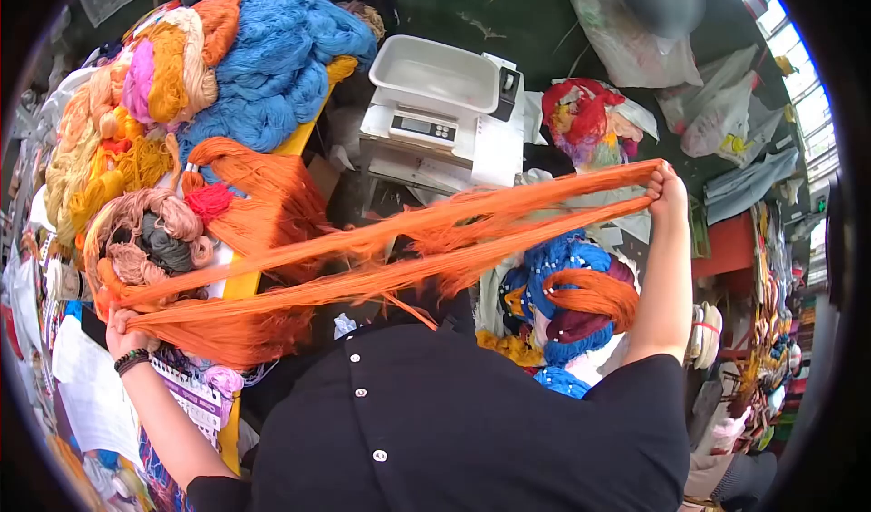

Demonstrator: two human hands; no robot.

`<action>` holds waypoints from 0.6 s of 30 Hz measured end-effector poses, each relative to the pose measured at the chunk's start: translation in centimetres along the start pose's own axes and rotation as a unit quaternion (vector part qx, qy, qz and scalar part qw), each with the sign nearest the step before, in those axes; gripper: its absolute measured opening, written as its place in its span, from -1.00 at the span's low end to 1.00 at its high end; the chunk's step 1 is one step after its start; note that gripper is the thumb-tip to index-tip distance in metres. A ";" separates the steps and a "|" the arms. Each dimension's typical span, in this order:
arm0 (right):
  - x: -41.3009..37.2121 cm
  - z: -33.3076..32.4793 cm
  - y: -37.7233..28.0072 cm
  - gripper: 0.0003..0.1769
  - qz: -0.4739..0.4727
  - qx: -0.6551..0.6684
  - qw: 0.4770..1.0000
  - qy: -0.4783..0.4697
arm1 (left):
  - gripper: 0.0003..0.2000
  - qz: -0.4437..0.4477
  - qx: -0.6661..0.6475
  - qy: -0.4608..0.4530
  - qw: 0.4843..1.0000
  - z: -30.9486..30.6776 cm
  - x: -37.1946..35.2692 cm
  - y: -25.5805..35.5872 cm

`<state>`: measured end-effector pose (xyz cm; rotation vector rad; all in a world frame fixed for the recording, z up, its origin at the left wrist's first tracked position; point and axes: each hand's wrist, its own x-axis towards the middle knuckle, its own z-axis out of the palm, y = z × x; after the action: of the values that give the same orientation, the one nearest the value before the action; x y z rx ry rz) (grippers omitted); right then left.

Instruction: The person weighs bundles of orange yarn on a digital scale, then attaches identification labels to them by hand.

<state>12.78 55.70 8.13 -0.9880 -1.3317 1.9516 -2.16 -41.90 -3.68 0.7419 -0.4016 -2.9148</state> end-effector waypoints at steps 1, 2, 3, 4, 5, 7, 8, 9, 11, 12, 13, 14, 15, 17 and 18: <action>1.8 -2.4 -0.4 -0.93 -0.028 -0.027 0.998 0.046 | -0.77 0.051 -0.007 0.053 0.997 -0.5 1.0 1.3; 3.5 -4.9 -0.7 -0.93 -0.065 -0.053 0.992 0.097 | -0.78 0.083 -0.006 0.057 0.995 -1.9 2.6 3.5; 5.5 -8.1 -0.8 -0.92 -0.102 -0.066 0.982 0.147 | -0.79 0.091 0.009 0.064 0.994 -4.2 4.8 6.9; 9.8 -14.6 -0.9 -0.88 -0.145 -0.140 0.963 0.181 | -0.79 0.098 0.022 0.070 0.992 -5.4 6.2 8.7; 14.1 -18.8 -0.7 -0.72 -0.248 -0.270 0.873 0.322 | -0.80 0.179 0.089 0.122 0.972 -3.7 4.4 6.9; 9.3 -16.0 -2.5 -0.62 -0.256 -0.491 0.751 0.360 | -0.82 0.130 0.027 0.052 0.990 -7.0 6.9 11.8; 8.2 -15.1 -2.8 -0.61 -0.283 -0.525 0.734 0.326 | -0.83 0.073 -0.031 -0.011 0.997 -8.6 8.1 14.4; 7.6 -14.1 -2.9 -0.61 -0.298 -0.507 0.763 0.267 | -0.86 0.144 0.045 0.031 0.988 -5.9 6.4 11.3; 6.0 -11.0 -3.3 -0.62 -0.322 -0.559 0.749 0.151 | -0.90 0.261 0.212 0.153 0.929 2.3 0.8 1.8; 1.1 -5.5 -4.0 -0.64 -0.277 -0.581 0.748 0.165 | -0.87 0.191 0.135 0.044 0.971 3.5 0.1 0.9; -1.4 -2.6 -4.7 -0.64 -0.330 -0.607 0.706 0.158 | -0.84 0.093 0.055 -0.053 0.993 4.7 -0.7 0.0; -3.0 -0.7 -5.2 -0.65 -0.380 -0.630 0.661 0.150 | -0.81 -0.011 -0.002 -0.126 0.992 5.9 -1.4 -0.8; -3.9 0.7 -5.8 -0.66 -0.438 -0.603 0.653 0.132 | -0.78 -0.064 -0.006 -0.152 0.986 9.5 -4.7 -5.2; -6.6 4.0 -7.7 -0.72 -0.476 -0.527 0.699 0.084 | -0.73 -0.129 0.028 -0.206 0.970 13.7 -9.5 -11.8; -6.8 4.9 -8.3 -0.73 -0.526 -0.455 0.716 0.062 | -0.73 -0.167 0.046 -0.242 0.955 14.5 -10.8 -14.0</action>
<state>12.94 50.64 18.79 -0.4413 -2.1374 0.3040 -0.22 -23.32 9.56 0.0882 -0.4987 -3.4100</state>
